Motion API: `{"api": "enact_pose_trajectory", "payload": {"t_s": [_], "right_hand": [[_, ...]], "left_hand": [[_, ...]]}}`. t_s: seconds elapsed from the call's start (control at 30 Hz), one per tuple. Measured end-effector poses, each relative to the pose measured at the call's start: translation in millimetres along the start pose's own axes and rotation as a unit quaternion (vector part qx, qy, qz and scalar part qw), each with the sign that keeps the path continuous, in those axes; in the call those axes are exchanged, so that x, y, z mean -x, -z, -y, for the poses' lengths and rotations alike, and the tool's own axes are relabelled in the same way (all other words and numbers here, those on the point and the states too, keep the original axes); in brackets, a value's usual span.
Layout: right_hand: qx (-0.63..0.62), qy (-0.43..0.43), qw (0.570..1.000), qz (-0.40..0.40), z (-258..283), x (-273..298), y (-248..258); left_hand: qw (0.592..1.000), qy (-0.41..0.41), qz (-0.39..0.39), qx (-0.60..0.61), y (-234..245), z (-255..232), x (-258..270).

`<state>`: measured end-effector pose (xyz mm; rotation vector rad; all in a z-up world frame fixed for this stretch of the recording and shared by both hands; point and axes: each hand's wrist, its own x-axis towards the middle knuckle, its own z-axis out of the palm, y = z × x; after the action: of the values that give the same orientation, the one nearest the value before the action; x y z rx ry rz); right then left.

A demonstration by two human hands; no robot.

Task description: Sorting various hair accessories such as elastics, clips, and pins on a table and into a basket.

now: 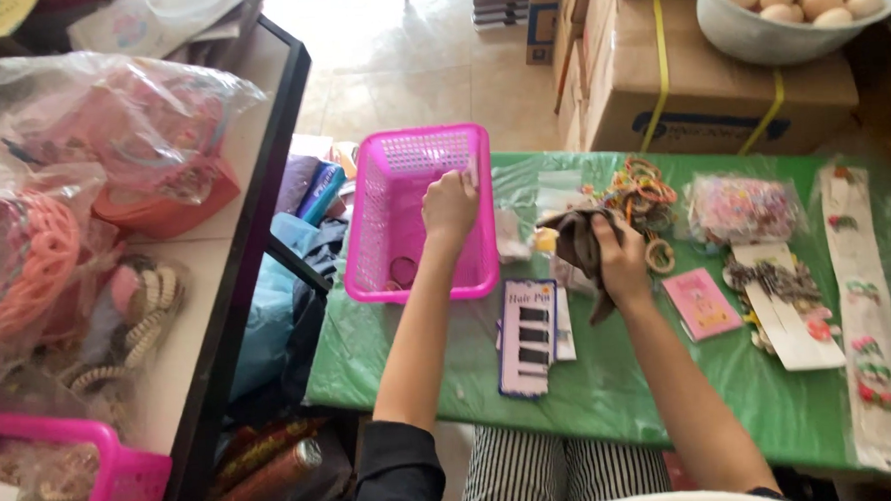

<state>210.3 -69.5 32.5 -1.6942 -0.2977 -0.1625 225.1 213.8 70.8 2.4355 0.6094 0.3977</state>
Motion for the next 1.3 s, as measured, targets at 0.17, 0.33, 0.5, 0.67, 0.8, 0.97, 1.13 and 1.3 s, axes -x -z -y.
{"api": "enact_pose_trajectory", "payload": {"t_s": [0.17,0.33,0.5,0.67,0.8,0.97,1.13,1.3], "right_hand": [[-0.025,0.002,1.000,0.008,4,-40,-47],[-0.063,-0.028,0.997,0.018,19,-40,-55],[-0.104,-0.049,0.993,0.019,17,-38,-40],[-0.141,-0.079,0.987,0.009,14,-33,-25],[-0.177,-0.083,0.981,-0.002,12,-35,-21],[-0.175,-0.114,0.978,-0.006,5,-40,-30],[-0.190,-0.110,0.976,-0.007,-7,-36,-28],[-0.172,-0.127,0.975,-0.052,13,-25,7]], "left_hand": [[0.993,0.009,0.082,-0.088,-22,8,-63],[0.985,0.026,0.128,-0.116,-74,32,-111],[0.982,0.012,0.146,-0.115,-86,43,-123],[0.976,0.069,0.204,-0.036,-67,42,-117],[0.970,0.107,0.218,0.026,-69,38,-115],[0.978,0.085,0.192,0.008,-80,44,-122],[0.961,0.126,0.238,0.067,-73,59,-128],[0.918,0.056,0.241,0.311,-5,41,-90]]}}
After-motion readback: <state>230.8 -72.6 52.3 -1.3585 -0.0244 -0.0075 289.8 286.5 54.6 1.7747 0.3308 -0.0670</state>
